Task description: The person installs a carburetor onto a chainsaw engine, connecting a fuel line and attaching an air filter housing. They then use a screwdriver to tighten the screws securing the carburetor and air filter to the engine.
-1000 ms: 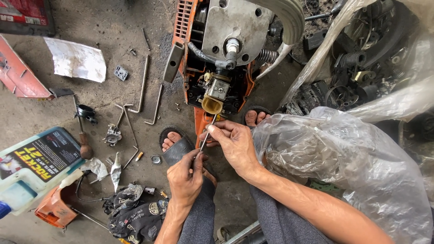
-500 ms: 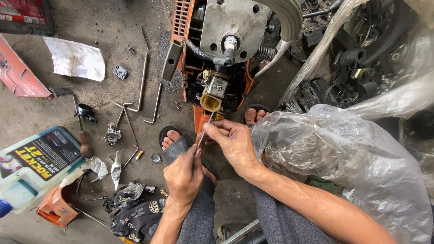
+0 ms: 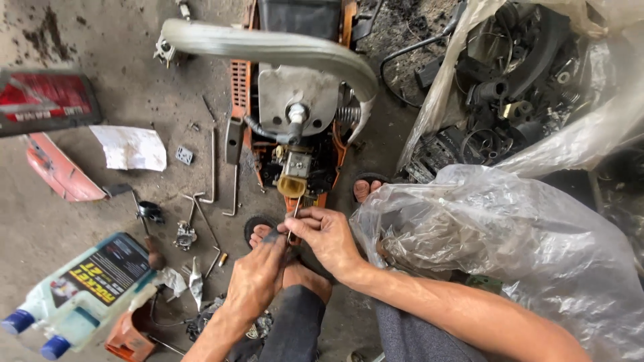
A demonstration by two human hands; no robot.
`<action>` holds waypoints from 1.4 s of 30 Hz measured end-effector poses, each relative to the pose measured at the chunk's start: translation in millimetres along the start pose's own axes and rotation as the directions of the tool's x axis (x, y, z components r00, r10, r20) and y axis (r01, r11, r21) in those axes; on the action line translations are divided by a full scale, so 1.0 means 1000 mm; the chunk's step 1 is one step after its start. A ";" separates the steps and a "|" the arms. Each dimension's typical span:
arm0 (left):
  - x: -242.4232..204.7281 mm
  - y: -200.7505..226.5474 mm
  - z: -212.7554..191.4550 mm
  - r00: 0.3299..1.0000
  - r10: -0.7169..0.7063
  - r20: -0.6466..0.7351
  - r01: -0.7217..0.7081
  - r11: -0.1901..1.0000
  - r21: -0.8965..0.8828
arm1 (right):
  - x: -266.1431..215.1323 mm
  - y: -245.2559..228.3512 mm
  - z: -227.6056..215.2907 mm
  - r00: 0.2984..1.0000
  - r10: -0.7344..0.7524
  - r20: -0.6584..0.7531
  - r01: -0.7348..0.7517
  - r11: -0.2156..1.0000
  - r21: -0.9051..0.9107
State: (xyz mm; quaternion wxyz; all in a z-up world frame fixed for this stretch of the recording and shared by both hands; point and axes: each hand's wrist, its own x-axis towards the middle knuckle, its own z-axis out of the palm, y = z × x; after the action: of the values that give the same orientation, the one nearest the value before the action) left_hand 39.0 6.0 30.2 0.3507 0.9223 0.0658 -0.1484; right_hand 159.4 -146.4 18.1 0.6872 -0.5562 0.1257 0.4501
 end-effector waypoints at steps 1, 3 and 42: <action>0.003 0.001 -0.003 0.992 0.119 0.037 -0.124 0.975 0.186 | 0.002 -0.002 -0.002 1.000 0.018 0.002 -0.018 1.000 0.014; 0.011 0.005 -0.004 0.968 0.227 0.103 -0.249 0.898 0.363 | 0.006 -0.004 -0.010 0.999 0.036 0.006 -0.037 0.999 0.035; -0.015 0.030 0.119 0.582 -0.757 0.298 0.116 -0.285 -0.951 | 0.037 -0.011 -0.055 0.937 0.289 0.195 -0.345 0.854 0.389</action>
State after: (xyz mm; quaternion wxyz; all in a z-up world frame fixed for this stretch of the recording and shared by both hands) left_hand 4.8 -96.2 -30.9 0.7630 0.2728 0.5849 0.0370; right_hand 206.5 -176.7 -18.5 0.7129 -0.3377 0.2638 0.5551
